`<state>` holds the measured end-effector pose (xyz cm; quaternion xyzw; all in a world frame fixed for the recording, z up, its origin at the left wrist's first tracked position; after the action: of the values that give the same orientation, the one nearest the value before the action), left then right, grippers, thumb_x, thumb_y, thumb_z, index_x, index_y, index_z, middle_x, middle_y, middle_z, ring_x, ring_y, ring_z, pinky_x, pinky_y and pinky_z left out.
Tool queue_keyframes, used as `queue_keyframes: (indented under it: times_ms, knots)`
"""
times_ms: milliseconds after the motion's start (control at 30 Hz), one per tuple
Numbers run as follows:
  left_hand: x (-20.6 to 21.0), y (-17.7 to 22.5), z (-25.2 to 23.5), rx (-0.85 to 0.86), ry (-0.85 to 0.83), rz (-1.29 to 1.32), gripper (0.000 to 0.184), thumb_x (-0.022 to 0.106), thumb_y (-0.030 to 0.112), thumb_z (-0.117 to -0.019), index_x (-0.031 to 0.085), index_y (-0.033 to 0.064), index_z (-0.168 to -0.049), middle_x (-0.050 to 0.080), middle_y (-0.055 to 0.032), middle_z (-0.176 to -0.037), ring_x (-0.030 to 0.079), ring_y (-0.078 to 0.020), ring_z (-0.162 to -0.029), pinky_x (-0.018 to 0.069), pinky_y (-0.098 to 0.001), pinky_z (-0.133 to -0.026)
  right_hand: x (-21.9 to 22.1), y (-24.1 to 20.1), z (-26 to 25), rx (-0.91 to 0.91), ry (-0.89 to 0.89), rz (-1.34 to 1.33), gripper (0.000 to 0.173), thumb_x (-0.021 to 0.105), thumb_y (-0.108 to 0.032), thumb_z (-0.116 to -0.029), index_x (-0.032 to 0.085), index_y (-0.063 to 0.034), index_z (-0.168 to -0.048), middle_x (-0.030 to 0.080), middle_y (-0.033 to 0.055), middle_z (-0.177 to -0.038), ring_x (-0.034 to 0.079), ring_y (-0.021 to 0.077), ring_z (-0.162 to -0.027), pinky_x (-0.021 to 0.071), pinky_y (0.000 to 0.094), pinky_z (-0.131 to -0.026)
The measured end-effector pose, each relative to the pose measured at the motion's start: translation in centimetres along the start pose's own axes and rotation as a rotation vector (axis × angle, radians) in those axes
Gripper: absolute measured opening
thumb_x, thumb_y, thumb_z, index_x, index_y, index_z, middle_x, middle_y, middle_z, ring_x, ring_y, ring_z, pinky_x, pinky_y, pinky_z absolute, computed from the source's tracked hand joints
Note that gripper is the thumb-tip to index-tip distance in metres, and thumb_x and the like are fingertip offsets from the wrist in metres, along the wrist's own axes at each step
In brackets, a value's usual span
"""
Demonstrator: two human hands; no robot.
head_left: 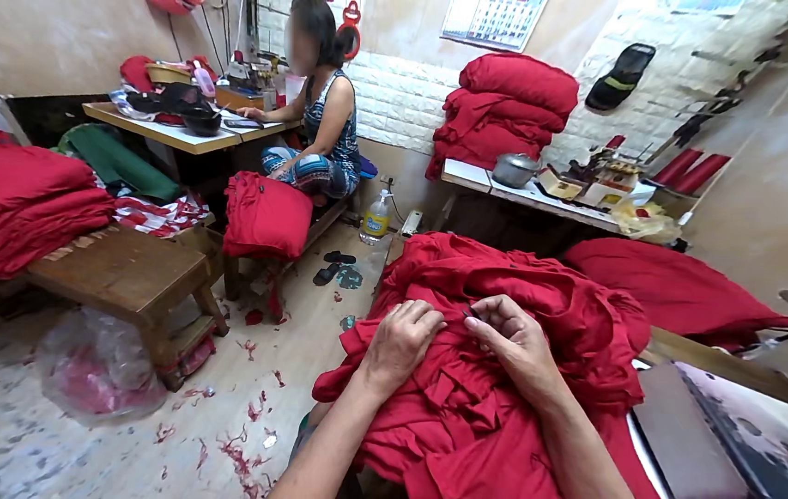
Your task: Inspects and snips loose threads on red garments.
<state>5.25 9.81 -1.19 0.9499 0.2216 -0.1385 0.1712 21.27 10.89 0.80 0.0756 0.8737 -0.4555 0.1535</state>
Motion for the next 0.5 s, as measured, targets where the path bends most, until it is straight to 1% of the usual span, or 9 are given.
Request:
queue_keyframes:
  times_ms: [100,267,367,433,500]
  knots:
    - [-1.0,0.3,0.8,0.011,0.104,0.009,0.012,0.066,0.006,-0.0949,0.074,-0.0029,-0.092,0.074,-0.0166,-0.094,0.073,-0.0275,-0.093,0.0584,-0.0348,-0.088,0.0,0.0,0.1,-0.015,0.011,-0.005,0.014,0.063,-0.009,-0.0955,0.061,-0.0037,-0.108,0.064,-0.0067,-0.083,0.059,-0.0007,-0.065,0.0484,0.0151,-0.056]
    - [-1.2,0.3,2.5,-0.102,0.108,0.005,0.011,0.064,0.004,-0.0943,0.072,-0.0038,-0.092,0.072,-0.0167,-0.095,0.072,-0.0280,-0.093,0.0570,-0.0360,-0.089,0.0,-0.2,0.4,-0.068,0.040,0.040,0.015,0.063,-0.009,-0.0947,0.061,-0.0033,-0.109,0.065,-0.0064,-0.085,0.060,-0.0015,-0.068,0.0506,0.0148,-0.059]
    - [-1.4,0.6,2.8,-0.174,0.085,0.047,0.012,0.062,0.004,-0.0947,0.071,-0.0035,-0.093,0.073,-0.0170,-0.097,0.071,-0.0281,-0.096,0.0560,-0.0377,-0.090,0.2,-0.4,0.7,-0.126,0.037,0.081,0.018,0.065,-0.012,-0.0950,0.062,-0.0030,-0.110,0.067,-0.0053,-0.090,0.062,-0.0020,-0.075,0.0523,0.0145,-0.065]
    - [-1.6,0.5,2.8,-0.242,0.063,0.108,0.013,0.060,0.003,-0.0955,0.070,-0.0041,-0.094,0.072,-0.0171,-0.098,0.071,-0.0274,-0.096,0.0555,-0.0387,-0.089,0.3,-0.5,0.8,-0.143,0.032,0.108,0.019,0.066,-0.013,-0.0947,0.063,-0.0026,-0.111,0.068,-0.0037,-0.093,0.064,-0.0008,-0.080,0.0543,0.0154,-0.072]
    - [-1.9,0.3,2.9,-0.336,0.071,0.162,0.016,0.056,0.003,-0.0963,0.069,-0.0073,-0.100,0.071,-0.0175,-0.096,0.070,-0.0248,-0.091,0.0563,-0.0370,-0.086,0.4,-0.5,0.8,-0.153,0.030,0.127,0.020,0.067,-0.014,-0.0946,0.063,-0.0023,-0.110,0.068,-0.0029,-0.093,0.064,-0.0004,-0.082,0.0546,0.0159,-0.074]
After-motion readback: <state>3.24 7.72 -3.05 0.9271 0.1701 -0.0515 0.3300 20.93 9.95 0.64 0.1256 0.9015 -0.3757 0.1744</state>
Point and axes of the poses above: each hand's wrist, its own z-axis away from the middle knuckle, its own x-axis out of the palm, y = z × x, the point moved 7 cm from there along -z, towards the middle knuckle
